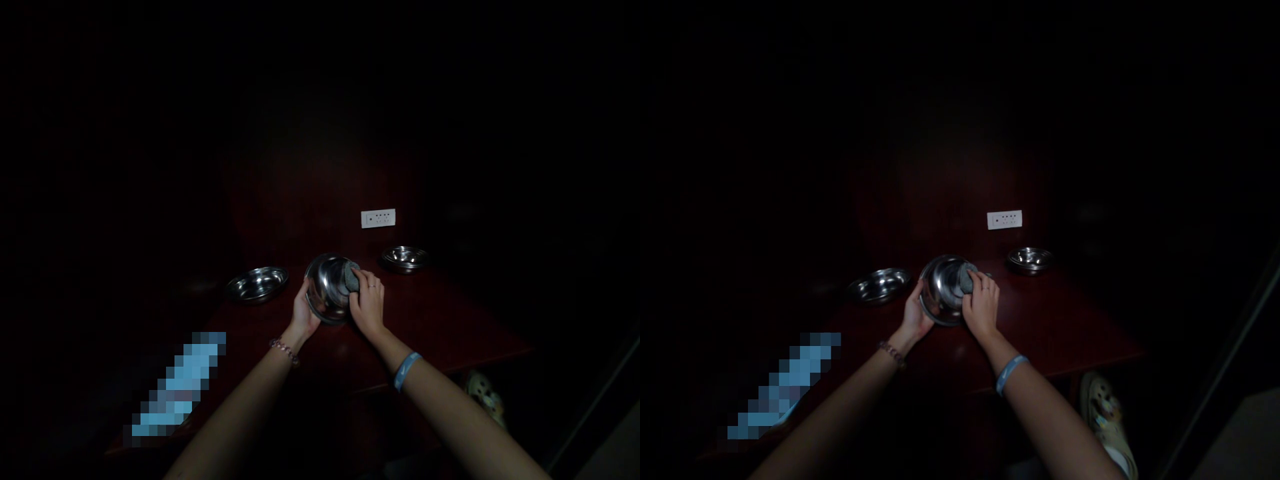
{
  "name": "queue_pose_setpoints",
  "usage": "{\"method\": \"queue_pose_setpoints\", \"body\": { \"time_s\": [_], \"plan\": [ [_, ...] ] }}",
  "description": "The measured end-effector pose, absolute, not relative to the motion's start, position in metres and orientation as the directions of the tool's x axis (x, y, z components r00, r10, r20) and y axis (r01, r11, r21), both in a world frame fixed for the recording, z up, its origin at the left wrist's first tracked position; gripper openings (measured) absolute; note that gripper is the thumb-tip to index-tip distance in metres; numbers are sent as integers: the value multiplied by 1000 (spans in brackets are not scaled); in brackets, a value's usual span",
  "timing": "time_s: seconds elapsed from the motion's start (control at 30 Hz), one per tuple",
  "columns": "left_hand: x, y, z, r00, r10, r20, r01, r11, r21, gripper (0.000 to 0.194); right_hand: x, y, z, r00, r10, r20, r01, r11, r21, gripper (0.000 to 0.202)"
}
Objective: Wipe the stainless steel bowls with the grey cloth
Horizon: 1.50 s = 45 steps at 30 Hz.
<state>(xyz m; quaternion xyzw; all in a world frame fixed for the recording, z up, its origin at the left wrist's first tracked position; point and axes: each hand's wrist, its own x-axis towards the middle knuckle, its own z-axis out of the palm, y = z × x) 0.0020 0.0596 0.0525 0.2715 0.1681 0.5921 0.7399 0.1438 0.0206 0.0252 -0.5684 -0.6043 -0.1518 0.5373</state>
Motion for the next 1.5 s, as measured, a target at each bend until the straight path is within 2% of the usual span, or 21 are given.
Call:
{"method": "queue_pose_setpoints", "body": {
  "time_s": [0.27, 0.5, 0.7, 1.07, 1.27, 1.5],
  "plan": [
    [2, 63, 51, 260, 965, 43, -785, 185, 591, 32, 135, 10, 32, -67, 511, 857, 839, 494, -229, 58],
    [-1, 69, 44, 295, 955, 25, -781, 226, 583, 25, 129, 1, 35, -287, 477, 831, 797, 600, -69, 57],
    [0, 66, 44, 310, 950, 45, -774, 225, 592, 28, 126, -3, 39, -347, 446, 825, 795, 607, 7, 54],
    [1, 61, 49, 345, 937, 44, -765, 254, 591, 27, 129, -3, 44, -266, 469, 842, 834, 550, -42, 56],
    [3, 55, 55, 396, 917, 45, -740, 289, 608, 34, 134, 3, 42, -41, 506, 861, 866, 447, -222, 54],
    [1, 56, 52, 406, 912, 57, -740, 291, 606, 37, 148, 16, 33, 229, 509, 830, 817, 363, -448, 52]
  ]
}}
